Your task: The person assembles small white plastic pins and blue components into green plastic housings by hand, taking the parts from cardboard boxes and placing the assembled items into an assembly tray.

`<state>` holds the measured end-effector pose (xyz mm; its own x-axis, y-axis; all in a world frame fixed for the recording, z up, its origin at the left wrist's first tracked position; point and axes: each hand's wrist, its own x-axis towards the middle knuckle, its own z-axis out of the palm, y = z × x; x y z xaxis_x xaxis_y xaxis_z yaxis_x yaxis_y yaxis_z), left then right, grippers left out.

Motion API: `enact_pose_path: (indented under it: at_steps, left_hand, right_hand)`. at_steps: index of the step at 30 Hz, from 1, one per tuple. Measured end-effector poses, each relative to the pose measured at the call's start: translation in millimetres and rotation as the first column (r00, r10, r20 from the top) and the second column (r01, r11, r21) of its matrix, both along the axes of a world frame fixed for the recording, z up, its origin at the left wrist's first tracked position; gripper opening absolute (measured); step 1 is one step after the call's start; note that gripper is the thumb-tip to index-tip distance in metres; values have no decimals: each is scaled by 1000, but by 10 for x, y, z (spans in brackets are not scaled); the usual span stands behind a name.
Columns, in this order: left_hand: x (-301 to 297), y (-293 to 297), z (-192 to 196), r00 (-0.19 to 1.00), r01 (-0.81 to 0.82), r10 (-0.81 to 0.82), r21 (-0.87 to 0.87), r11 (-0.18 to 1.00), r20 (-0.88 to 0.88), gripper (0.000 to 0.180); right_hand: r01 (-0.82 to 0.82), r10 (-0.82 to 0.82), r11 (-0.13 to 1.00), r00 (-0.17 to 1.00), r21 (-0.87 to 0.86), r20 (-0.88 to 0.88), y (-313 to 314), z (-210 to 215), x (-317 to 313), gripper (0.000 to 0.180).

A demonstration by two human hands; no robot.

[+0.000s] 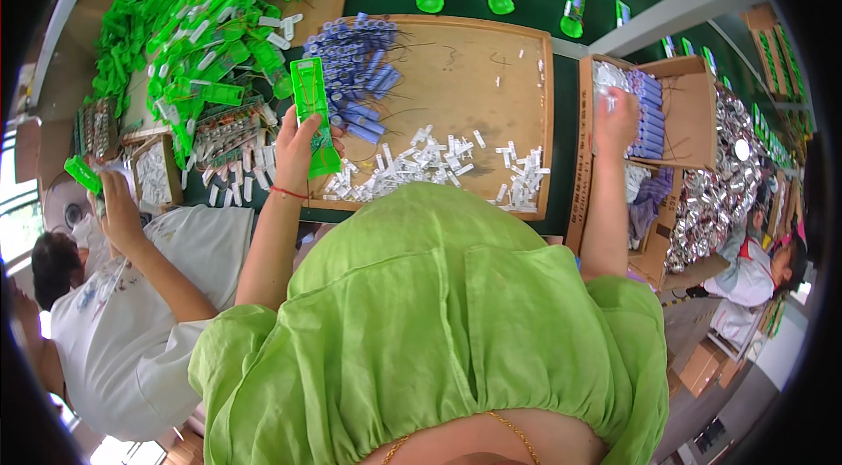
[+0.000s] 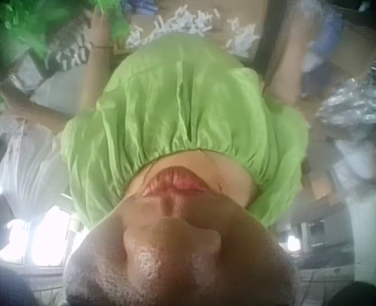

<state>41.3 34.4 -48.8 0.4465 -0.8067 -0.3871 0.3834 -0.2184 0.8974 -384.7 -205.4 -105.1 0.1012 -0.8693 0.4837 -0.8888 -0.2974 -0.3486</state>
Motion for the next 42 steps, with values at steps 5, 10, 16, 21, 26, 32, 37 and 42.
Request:
enact_pose_path:
  at_steps: [5,10,16,21,26,32,37,42]
  left_hand:
    - [-16,109,-148,987,-111,119,83,990,-103,17]
    - [-92,127,-71,988,-91,96,48,995,-117,20]
    - [-179,137,-129,993,-103,106,51,993,-54,23]
    - [-187,115,-251,992,-58,69,100,993,-106,26]
    - [-356,-67,-96,990,16,-4,79,997,-143,27]
    - [-567,-235,-27,992,118,-117,4,993,-35,25]
    - [-739,-260,141,988,151,-148,-41,988,52,29]
    - [-845,-197,241,978,207,-204,-75,975,48,43]
  right_hand:
    - [-368,289,893,910,258,298,2,96,719,22]
    - [-632,393,509,775,584,495,373,-599,2126,31]
    - [-330,408,588,909,738,82,460,-501,3035,55]
    - [-392,464,668,884,633,57,594,-726,2987,53]
    - [-419,342,718,908,555,243,197,-1093,2227,55]
    - [-888,10,424,202,179,979,629,625,2206,33]
    - [-847,234,530,188,37,954,982,1013,2283,29]
    - [-837,471,540,387,88,793,1039,883,2251,24]
